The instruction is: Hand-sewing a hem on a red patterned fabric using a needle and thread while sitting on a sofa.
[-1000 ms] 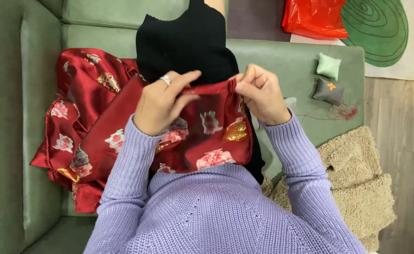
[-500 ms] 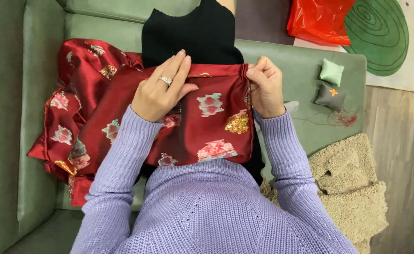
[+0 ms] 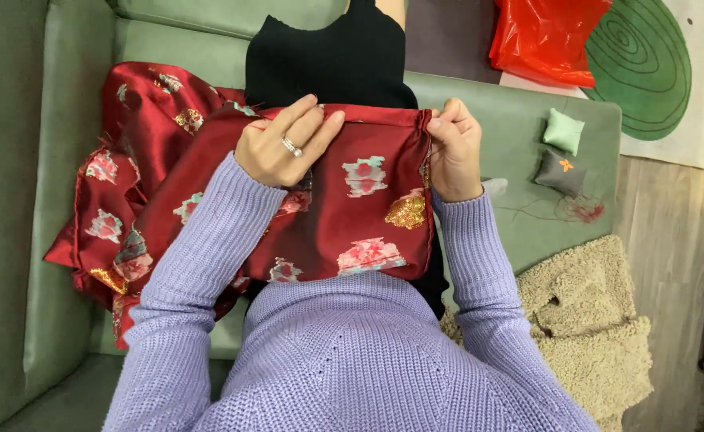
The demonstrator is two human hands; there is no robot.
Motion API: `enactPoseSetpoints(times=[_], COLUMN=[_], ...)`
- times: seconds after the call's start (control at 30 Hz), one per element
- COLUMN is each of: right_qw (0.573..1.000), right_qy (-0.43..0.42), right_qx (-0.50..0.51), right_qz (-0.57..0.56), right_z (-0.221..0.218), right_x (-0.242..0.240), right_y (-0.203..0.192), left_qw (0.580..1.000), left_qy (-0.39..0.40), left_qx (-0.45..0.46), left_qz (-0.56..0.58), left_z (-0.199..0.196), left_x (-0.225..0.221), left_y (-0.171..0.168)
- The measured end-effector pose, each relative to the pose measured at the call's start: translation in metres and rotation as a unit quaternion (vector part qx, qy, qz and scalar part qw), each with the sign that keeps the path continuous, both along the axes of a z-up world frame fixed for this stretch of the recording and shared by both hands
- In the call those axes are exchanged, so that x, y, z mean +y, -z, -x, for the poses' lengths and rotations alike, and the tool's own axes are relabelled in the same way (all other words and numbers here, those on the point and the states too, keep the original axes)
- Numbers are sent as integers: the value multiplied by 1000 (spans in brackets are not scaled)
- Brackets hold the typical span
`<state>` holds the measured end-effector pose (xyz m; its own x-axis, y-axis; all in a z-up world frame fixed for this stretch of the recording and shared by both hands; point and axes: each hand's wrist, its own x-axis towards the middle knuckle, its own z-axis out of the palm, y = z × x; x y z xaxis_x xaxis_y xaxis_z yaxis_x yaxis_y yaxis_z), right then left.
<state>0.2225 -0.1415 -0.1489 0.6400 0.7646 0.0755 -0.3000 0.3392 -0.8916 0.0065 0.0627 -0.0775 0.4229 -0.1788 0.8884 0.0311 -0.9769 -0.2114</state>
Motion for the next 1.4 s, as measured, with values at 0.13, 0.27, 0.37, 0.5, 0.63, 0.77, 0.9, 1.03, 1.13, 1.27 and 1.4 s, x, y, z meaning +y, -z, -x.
enactPoseSetpoints(times=[0.13,0.27,0.37,0.5,0.63,0.77,0.9,1.03,1.13,1.27,1.4], right_qw=[1000,1000,1000,999,999,1000,999,999,993,986,988], right_qy=[1,7,4,8,8,8,0,-47,-115,-161,-127], right_qx=[4,14,17,30,28,15,41,22,-4,-25,-88], right_qz=[-1,-3,-5,-12,-12,8,23,8,8,33,-12], right_z=[4,5,4,5,2,8,10,11,13,12,10], right_x=[2,2,3,4,4,5,9,8,9,12,13], right_y=[-6,-7,-5,-6,-3,-29,-46,-60,-68,-72,-69], left_qw=[1000,1000,1000,1000,999,957,861,832,838,838,900], left_qy=[13,7,2,1,-16,56,59,2,-15,-49,-8], left_qx=[1,-1,-4,-4,16,77,96,138,175,205,155], left_qz=[14,13,20,30,40,275,496,538,516,504,406], left_z=[-4,-5,-6,-8,-9,-6,-18,-21,-21,-19,-3], left_x=[1,1,2,1,0,-14,-19,-18,-22,-28,-27], left_y=[3,2,2,4,18,-7,-15,-16,-17,-21,-25])
